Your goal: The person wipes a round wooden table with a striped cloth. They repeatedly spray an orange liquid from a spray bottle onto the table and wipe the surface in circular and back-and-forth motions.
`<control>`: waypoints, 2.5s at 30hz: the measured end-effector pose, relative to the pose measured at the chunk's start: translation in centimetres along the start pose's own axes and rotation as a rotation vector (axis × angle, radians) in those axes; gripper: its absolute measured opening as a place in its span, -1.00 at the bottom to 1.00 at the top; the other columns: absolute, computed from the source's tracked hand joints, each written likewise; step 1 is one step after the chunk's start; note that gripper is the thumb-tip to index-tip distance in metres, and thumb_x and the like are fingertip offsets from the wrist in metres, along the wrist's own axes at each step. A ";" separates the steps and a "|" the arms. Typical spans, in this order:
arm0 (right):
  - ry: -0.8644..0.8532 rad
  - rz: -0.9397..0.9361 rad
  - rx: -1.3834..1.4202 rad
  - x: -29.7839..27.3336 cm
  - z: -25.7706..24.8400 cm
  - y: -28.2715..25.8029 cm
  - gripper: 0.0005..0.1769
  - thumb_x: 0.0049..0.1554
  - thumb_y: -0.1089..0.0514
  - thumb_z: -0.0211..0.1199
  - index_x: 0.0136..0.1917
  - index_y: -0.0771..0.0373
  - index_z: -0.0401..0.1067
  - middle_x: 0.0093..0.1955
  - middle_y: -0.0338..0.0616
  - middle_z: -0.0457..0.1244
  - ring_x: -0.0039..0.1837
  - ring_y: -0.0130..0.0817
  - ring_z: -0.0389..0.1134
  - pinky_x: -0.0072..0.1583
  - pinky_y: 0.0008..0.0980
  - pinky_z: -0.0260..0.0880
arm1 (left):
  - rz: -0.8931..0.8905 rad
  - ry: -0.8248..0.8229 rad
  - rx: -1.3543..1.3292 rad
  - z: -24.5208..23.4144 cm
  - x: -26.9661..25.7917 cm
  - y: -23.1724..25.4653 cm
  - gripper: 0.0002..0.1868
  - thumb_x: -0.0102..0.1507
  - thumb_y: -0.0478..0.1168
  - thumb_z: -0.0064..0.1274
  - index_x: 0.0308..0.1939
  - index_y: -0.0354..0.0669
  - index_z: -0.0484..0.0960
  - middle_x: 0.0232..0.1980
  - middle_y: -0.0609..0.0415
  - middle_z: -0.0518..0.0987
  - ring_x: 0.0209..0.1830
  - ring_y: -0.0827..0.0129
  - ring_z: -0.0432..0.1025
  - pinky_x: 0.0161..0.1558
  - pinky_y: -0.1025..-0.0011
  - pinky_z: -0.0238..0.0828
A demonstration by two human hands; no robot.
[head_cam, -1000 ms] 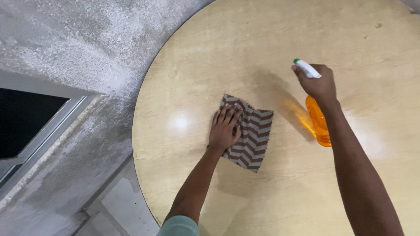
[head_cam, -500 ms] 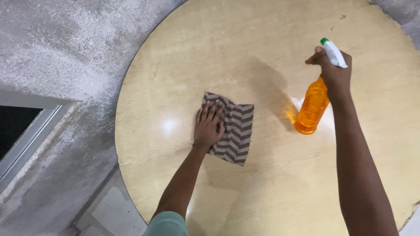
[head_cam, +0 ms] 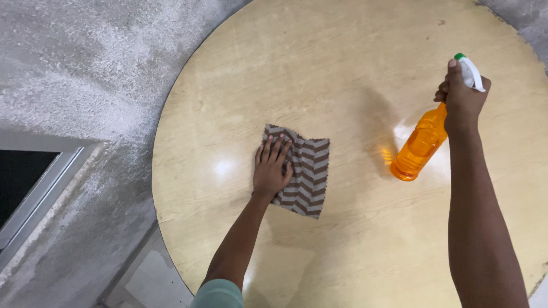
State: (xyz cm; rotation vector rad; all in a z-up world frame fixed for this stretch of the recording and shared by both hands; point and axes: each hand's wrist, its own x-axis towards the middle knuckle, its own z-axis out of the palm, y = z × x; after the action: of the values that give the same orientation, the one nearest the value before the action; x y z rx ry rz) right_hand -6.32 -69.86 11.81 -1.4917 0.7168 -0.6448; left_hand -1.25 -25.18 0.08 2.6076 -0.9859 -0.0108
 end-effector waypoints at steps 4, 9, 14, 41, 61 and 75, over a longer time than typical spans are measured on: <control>-0.038 -0.040 0.103 0.5 -0.6 -0.2 -0.72 0.45 0.07 0.35 0.03 0.34 0.45 -0.22 -0.28 0.26 -0.21 -0.52 0.33 -0.10 -0.42 0.50 | 0.012 0.026 -0.003 -0.1 0.4 0.0 -0.31 0.29 -0.01 -0.12 0.54 0.10 0.27 0.64 0.08 0.14 0.66 0.11 -0.07 0.58 -0.01 -0.19; -0.191 -0.016 -0.144 -1.2 1.4 -0.9 -0.64 0.35 0.03 0.37 0.24 0.35 0.50 -0.21 -0.27 0.33 -0.20 -0.59 0.31 -0.17 -0.48 0.28 | 0.023 0.062 -0.014 -0.2 0.3 0.6 -0.32 0.29 -0.02 -0.10 0.53 0.10 0.29 0.64 0.08 0.15 0.66 0.10 -0.04 0.57 -0.02 -0.18; -0.336 0.017 -0.440 -4.1 8.4 -1.3 -0.58 0.27 -0.12 0.38 0.03 0.33 0.56 -0.31 -0.22 0.33 -0.26 -0.53 0.35 -0.19 -0.47 0.31 | 0.006 0.038 -0.027 -0.4 0.2 0.0 -0.30 0.27 -0.02 -0.10 0.53 0.09 0.30 0.63 0.08 0.16 0.65 0.09 -0.05 0.57 -0.01 -0.18; -0.783 -0.286 -0.738 -15.6 24.0 -4.0 -0.52 0.15 -0.24 0.32 -0.21 0.23 0.56 -0.47 -0.12 0.29 -0.43 -0.29 0.31 -0.30 -0.26 0.28 | -0.106 0.232 -0.118 2.0 -0.3 0.2 -0.31 0.31 0.02 -0.09 0.51 -0.09 0.31 0.62 -0.06 0.23 0.66 0.00 0.05 0.61 -0.03 -0.05; -0.529 0.026 -0.374 -27.9 26.9 -1.0 -0.65 0.28 -0.03 0.31 0.01 0.36 0.52 -0.26 -0.18 0.32 -0.22 -0.53 0.25 -0.15 -0.43 0.27 | -0.296 0.054 -0.040 -2.9 -16.1 -10.1 -0.34 0.40 -0.05 -0.27 0.55 -0.27 0.20 0.64 -0.21 0.11 0.68 -0.16 -0.14 0.59 -0.05 -0.29; -0.419 -0.176 -0.063 -30.8 14.5 -2.5 -0.26 0.24 0.29 0.37 0.58 0.27 0.11 0.48 0.06 0.22 0.52 -0.13 0.31 0.42 -0.23 0.43 | -0.299 0.028 -0.141 -0.1 -18.8 -6.7 -0.32 0.29 -0.06 -0.12 0.51 -0.10 0.27 0.62 -0.07 0.15 0.62 -0.01 -0.03 0.53 0.01 -0.13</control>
State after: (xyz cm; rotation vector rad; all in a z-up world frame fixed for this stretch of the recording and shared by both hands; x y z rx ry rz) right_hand -15.00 -37.00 14.56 -1.6923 0.2877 -0.4213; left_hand -11.23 -8.38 -4.15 2.5905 -0.5568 -0.1135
